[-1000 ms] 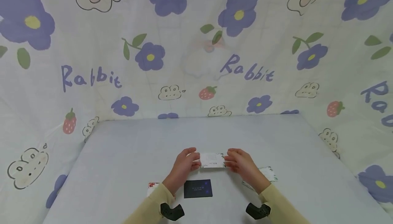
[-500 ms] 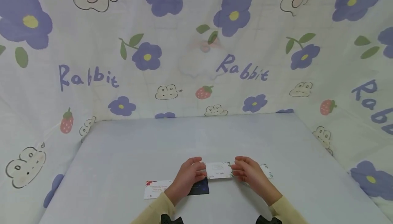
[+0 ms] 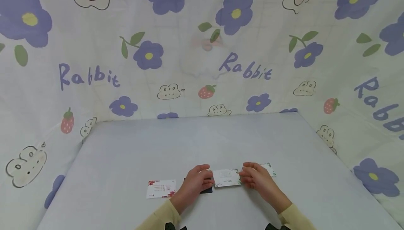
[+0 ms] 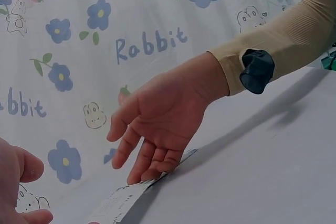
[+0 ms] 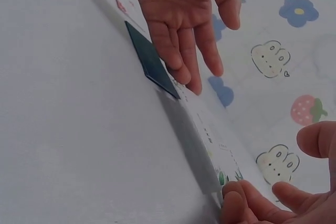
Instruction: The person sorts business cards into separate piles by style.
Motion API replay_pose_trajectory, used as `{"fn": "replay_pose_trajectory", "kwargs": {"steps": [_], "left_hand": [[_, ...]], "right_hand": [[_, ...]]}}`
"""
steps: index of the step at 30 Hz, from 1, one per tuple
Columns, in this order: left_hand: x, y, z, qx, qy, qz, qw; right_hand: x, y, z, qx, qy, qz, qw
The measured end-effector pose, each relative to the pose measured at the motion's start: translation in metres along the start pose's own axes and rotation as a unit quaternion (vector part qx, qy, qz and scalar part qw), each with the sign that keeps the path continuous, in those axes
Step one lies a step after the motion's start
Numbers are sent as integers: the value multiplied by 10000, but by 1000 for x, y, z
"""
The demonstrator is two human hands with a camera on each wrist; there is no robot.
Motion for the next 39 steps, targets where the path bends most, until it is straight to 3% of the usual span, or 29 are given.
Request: {"fn": "replay_pose_trajectory", "kwargs": {"steps": [5, 17, 33, 39], "left_hand": [[-4, 2, -3, -14, -67, -170, 9998], [-13, 6, -7, -108, -247, -5, 9996], [-9, 9, -6, -146, -320, 150, 9993], [3, 4, -1, -306, -73, 272, 9991]], "right_hand": [[5, 0, -5, 99, 4, -196, 9998], [7, -2, -11, 195, -118, -767, 9968], [6, -4, -12, 270, -136, -909, 9954], [-2, -13, -7, 213, -337, -794, 9960]]}}
Point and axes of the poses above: each hand's wrist, its own z-axis towards the middle knuckle, its own y-axis out of the palm, x = y × z, the point moved 6 cm from there along z, towards the middle knuckle, and after that the axes turned 1 degree about -z, right-handed, at the moved point
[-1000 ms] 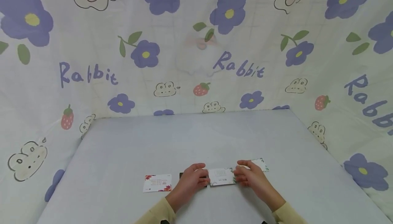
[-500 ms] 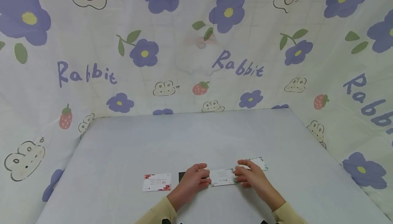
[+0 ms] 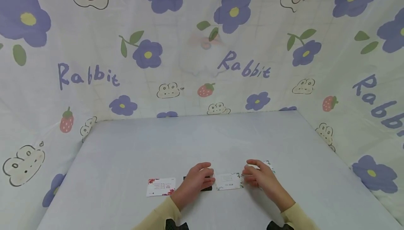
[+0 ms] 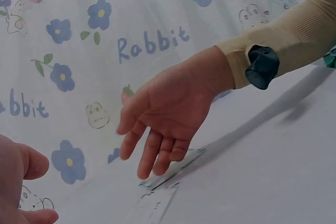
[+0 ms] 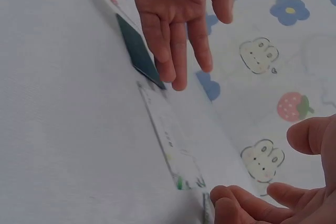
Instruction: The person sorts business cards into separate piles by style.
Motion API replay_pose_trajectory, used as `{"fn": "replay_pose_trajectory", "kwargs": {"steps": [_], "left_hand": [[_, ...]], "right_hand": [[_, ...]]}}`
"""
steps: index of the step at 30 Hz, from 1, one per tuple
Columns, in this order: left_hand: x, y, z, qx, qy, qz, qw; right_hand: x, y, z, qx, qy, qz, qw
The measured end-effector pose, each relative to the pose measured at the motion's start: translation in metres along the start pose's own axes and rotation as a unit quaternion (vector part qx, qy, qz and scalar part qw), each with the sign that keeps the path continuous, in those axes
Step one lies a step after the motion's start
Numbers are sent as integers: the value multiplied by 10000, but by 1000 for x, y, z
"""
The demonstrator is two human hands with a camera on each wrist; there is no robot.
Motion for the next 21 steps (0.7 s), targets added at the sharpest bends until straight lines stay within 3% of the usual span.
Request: {"fn": "replay_pose_trajectory", "kwargs": {"steps": [9, 16, 21], "left_hand": [[22, -9, 34, 128, 336, -59, 9993], [19, -5, 62, 505, -65, -292, 9983], [16, 10, 74, 492, -148, -555, 9971]], "right_hand": [[-4, -22, 24, 56, -77, 164, 9998], [2, -43, 45, 258, 129, 96, 9995], [8, -56, 53, 366, 368, 245, 9984]]}}
Point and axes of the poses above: each hand's wrist, its own z-axis towards the middle knuckle, its own y-axis out of the palm, x = y × z, the point moved 6 cm from there along z, towards the middle knuckle, and after that the axes turned 1 degree about -z, right-handed, at the moved point
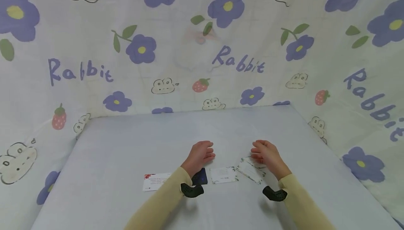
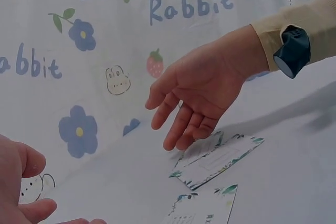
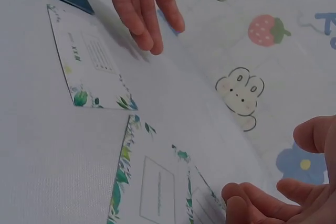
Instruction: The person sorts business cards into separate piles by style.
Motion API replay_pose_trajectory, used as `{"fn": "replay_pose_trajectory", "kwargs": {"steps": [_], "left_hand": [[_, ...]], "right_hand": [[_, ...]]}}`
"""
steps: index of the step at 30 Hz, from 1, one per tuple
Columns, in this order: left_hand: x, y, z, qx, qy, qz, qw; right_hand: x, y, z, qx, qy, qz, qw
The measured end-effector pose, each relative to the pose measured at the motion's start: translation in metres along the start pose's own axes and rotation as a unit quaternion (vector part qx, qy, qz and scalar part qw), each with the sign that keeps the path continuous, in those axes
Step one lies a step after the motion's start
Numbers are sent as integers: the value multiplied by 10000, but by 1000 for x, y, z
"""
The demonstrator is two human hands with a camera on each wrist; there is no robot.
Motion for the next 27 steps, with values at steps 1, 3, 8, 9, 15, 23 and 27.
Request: {"fn": "replay_pose_trajectory", "kwargs": {"steps": [1, 3, 8, 9, 15, 23, 27], "left_hand": [[-1, 4, 2, -22, -7, -9, 10000], [-2, 14, 6, -97, -26, 7, 9999], [-4, 44, 7, -554, -195, 213, 9980], [-5, 50, 6, -670, -238, 279, 9971], [-13, 75, 10, -983, -407, 759, 9914], [-16, 84, 11, -880, -379, 1096, 9894], [-14, 88, 8, -818, -399, 1179, 9888]], "right_hand": [[2, -3, 1, 33, 46, 21, 10000], [5, -10, 2, 101, 124, 12, 9999], [10, -23, -4, 288, 234, -271, 9989], [10, -26, -5, 309, 229, -353, 9986], [13, -34, -14, 379, 165, -671, 9969], [22, -43, -26, 366, 251, -794, 9959], [27, -47, -31, 437, 331, -754, 9956]]}}
Point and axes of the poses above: each hand's wrist, its own z-axis towards the middle knuckle, its own y-axis out of the palm, x = y × z, the point moved 6 cm from there along z, towards the middle knuckle, and after that the axes turned 1 degree about -z, right-handed, at the moved point
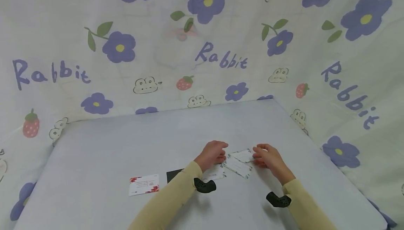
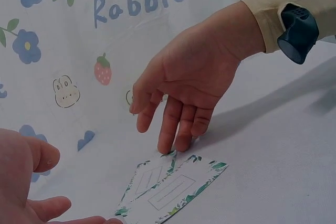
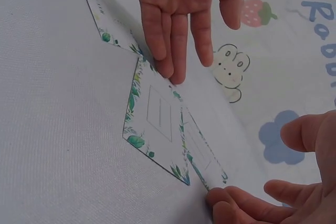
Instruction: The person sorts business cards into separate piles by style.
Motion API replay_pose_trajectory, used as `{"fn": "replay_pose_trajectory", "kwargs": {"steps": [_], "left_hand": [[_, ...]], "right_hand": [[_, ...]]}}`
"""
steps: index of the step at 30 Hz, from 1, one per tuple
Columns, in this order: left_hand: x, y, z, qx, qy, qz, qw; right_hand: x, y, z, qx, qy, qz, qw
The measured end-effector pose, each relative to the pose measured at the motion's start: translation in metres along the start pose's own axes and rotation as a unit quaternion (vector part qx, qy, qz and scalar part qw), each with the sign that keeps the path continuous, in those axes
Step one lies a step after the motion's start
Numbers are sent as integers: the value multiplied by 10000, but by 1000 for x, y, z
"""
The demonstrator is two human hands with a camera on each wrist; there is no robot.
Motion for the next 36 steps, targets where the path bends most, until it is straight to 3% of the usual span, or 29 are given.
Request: {"fn": "replay_pose_trajectory", "kwargs": {"steps": [10, 23, 36], "left_hand": [[-1, 4, 0, -153, 69, 236, 9996], [0, 6, 0, -269, 107, 362, 9989], [-3, 13, 2, -204, 44, 677, 9975]], "right_hand": [[9, -1, -14, -154, -70, 3, 9999], [20, -2, -34, -20, 46, 398, 9992], [24, -1, -51, -19, -24, 1143, 9934]]}}
Point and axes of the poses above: each hand's wrist, its own z-axis towards the middle knuckle, its own y-axis out of the palm, x = y × z, the point moved 6 cm from there along z, towards the middle knuckle, and after that the axes turned 1 degree about -z, right-handed, at the moved point
